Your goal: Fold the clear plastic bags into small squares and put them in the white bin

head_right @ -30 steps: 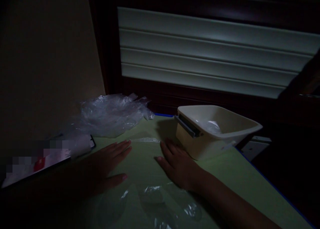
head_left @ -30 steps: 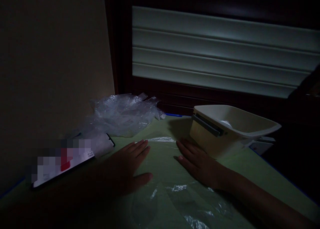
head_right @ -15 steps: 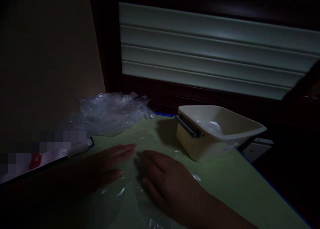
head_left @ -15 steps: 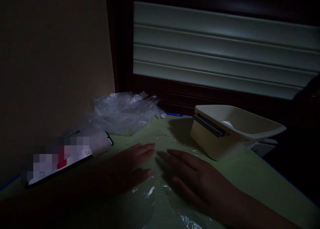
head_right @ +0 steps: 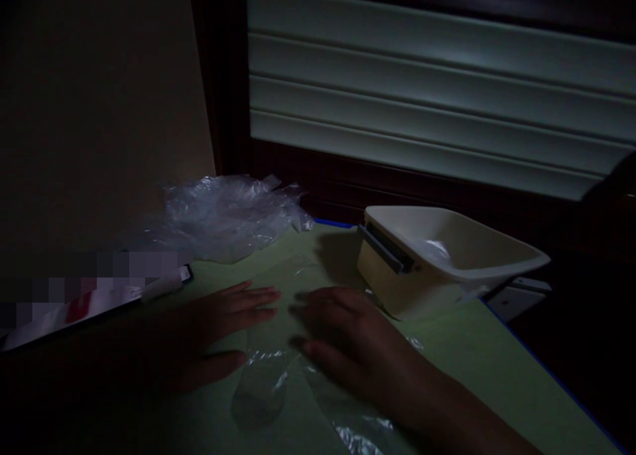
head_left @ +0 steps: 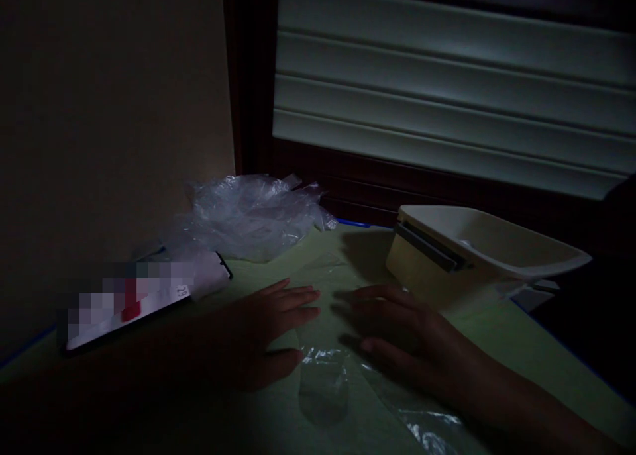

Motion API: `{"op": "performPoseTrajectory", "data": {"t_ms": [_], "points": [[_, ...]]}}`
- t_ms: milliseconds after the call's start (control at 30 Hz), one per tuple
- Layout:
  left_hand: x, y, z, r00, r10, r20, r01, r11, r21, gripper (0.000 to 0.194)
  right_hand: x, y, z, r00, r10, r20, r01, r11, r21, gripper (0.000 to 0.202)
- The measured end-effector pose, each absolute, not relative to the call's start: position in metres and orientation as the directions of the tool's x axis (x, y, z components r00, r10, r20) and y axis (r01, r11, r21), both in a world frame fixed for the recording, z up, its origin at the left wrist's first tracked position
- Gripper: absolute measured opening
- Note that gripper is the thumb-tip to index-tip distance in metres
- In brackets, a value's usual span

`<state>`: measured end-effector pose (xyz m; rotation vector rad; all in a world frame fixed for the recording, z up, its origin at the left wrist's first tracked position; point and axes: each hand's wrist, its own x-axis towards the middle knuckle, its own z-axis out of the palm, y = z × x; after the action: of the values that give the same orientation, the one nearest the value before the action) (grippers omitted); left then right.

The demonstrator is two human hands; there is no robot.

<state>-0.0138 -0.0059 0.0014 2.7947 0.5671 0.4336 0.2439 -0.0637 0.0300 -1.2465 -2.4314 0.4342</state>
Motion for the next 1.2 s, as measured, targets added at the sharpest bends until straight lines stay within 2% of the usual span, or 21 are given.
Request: {"op": "performPoseTrajectory", "data": {"t_ms": [67, 133, 200, 333, 433, 500, 600, 700, 833, 1067, 1200], "points": [[-0.014, -0.007, 0.001, 0.876, 0.416, 0.245, 0.338, -0.891, 0.305, 0.050, 0.234, -0.070, 0.030, -0.632, 0.732, 0.256, 0.591, 0.668, -0.452, 0.036], [-0.014, -0.007, 0.000, 0.876, 0.412, 0.251, 0.332, -0.892, 0.307, 0.049, 0.226, -0.076, 0.031, -0.712, 0.653, 0.258, 0.518, 0.736, -0.436, 0.042], [-0.014, -0.007, -0.001, 0.876, 0.401, 0.267, 0.318, -0.898, 0.304, 0.050, 0.222, -0.081, 0.031, -0.756, 0.615, 0.224, 0.506, 0.766, -0.395, 0.039], [-0.016, -0.006, -0.006, 0.869, 0.357, 0.343, 0.262, -0.919, 0.294, 0.051, 0.219, -0.084, 0.027, -0.768, 0.602, 0.219, 0.540, 0.792, -0.284, 0.020], [-0.017, -0.005, -0.005, 0.858, 0.310, 0.410, 0.191, -0.933, 0.306, 0.053, 0.218, -0.084, 0.024, -0.758, 0.604, 0.246, 0.546, 0.794, -0.268, 0.022], [-0.016, -0.006, -0.002, 0.845, 0.272, 0.461, 0.123, -0.937, 0.327, 0.054, 0.217, -0.084, 0.024, -0.735, 0.635, 0.239, 0.547, 0.763, -0.344, 0.022], [-0.012, -0.011, 0.004, 0.831, 0.222, 0.510, 0.032, -0.935, 0.355, 0.047, 0.215, -0.085, 0.024, -0.644, 0.731, 0.225, 0.551, 0.648, -0.525, 0.022], [-0.006, -0.014, 0.005, 0.847, 0.272, 0.457, 0.085, -0.918, 0.388, 0.028, 0.215, -0.082, 0.019, -0.515, 0.838, 0.181, 0.538, 0.480, -0.693, 0.026], [-0.001, -0.012, -0.002, 0.833, 0.332, 0.443, 0.154, -0.908, 0.391, 0.005, 0.217, -0.077, 0.011, -0.363, 0.929, 0.070, 0.474, 0.249, -0.845, 0.031], [0.003, -0.009, -0.003, 0.805, 0.390, 0.447, 0.192, -0.885, 0.425, 0.010, 0.217, -0.074, 0.006, -0.292, 0.956, -0.009, 0.196, 0.051, -0.979, 0.032], [0.003, -0.009, -0.002, 0.785, 0.415, 0.461, 0.208, -0.876, 0.434, 0.010, 0.218, -0.073, -0.005, -0.245, 0.968, -0.051, 0.009, -0.050, -0.999, 0.033]]}}
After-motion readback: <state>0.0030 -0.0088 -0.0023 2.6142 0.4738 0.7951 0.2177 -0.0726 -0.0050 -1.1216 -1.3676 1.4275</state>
